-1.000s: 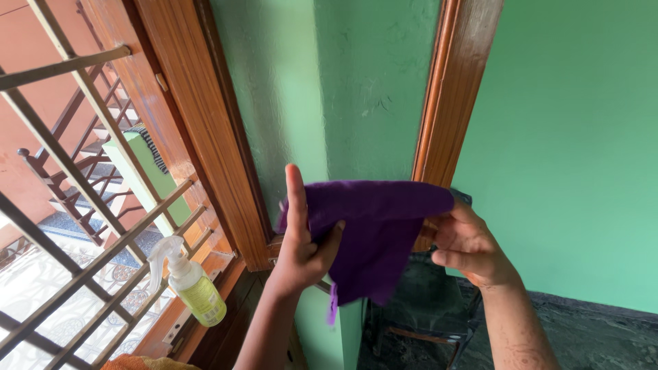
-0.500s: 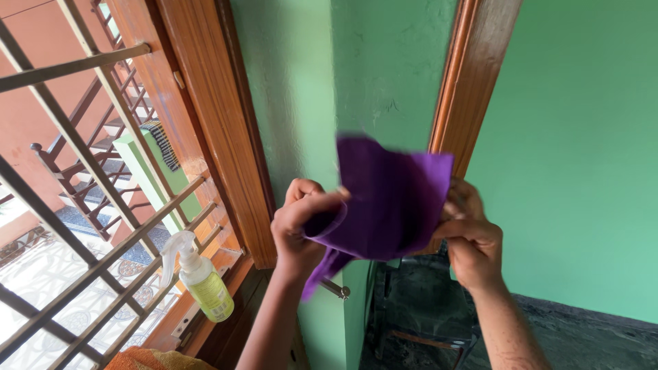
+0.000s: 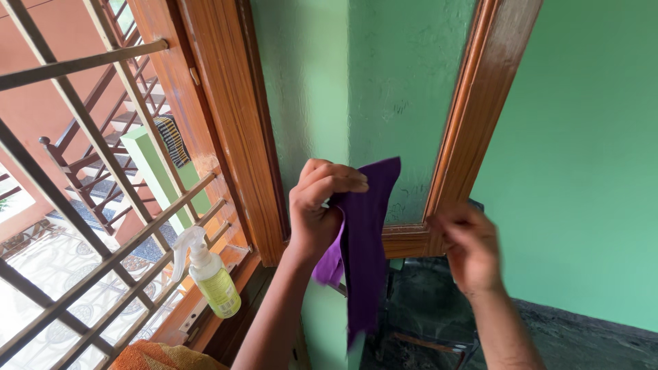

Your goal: The person cleans a glass window pane by wiping the surface with a cloth, spraying liquid from a bottle onto the glass and frame, and wiping the edges and corners with the cloth.

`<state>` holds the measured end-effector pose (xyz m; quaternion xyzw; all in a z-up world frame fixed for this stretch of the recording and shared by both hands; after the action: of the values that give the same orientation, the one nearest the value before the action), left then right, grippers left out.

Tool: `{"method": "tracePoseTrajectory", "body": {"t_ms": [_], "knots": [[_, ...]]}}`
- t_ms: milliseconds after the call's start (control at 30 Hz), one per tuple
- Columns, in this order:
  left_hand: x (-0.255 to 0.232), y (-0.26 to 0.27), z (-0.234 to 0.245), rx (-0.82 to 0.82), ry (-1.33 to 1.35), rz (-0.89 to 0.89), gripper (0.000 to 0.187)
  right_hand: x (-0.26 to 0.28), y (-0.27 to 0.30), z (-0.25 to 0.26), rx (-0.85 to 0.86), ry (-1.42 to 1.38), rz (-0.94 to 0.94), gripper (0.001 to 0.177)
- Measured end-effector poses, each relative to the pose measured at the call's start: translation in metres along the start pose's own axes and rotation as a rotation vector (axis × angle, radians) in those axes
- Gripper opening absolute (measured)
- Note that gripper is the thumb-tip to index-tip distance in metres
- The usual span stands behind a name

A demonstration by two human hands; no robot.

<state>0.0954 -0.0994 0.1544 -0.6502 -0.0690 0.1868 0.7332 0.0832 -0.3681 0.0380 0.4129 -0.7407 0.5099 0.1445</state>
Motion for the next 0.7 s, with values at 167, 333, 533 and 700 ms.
{"method": "tracePoseTrajectory", "body": {"t_ms": [167, 333, 533, 700], "knots": [[-0.016, -0.006, -0.001, 0.136, 0.113, 0.036, 0.023, -0.023, -0.009, -0.042, -0.04, 0.209, -0.234, 0.099], [-0.016, -0.014, 0.001, 0.202, 0.103, 0.06, 0.021, -0.04, -0.004, -0.04, -0.018, -0.073, -0.517, 0.089], [0.028, -0.053, 0.009, 0.257, -0.306, 0.198, 0.032, 0.004, -0.02, -0.01, -0.35, -0.332, -0.445, 0.053], [0.067, -0.089, 0.04, -0.019, -0.818, 0.018, 0.037, 0.099, -0.065, -0.042, -0.538, -0.186, 0.024, 0.042]]}}
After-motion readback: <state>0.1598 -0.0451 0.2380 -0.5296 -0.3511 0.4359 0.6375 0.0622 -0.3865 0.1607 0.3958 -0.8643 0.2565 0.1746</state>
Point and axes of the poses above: each hand's wrist, its own y-axis away from the middle knuckle, its own z-axis out of the back of the hand, x = y × z, the point moved 2 cm from there along -y, towards the middle knuckle, and after that the axes turned 14 degrees about -y, right-handed, at the moved point
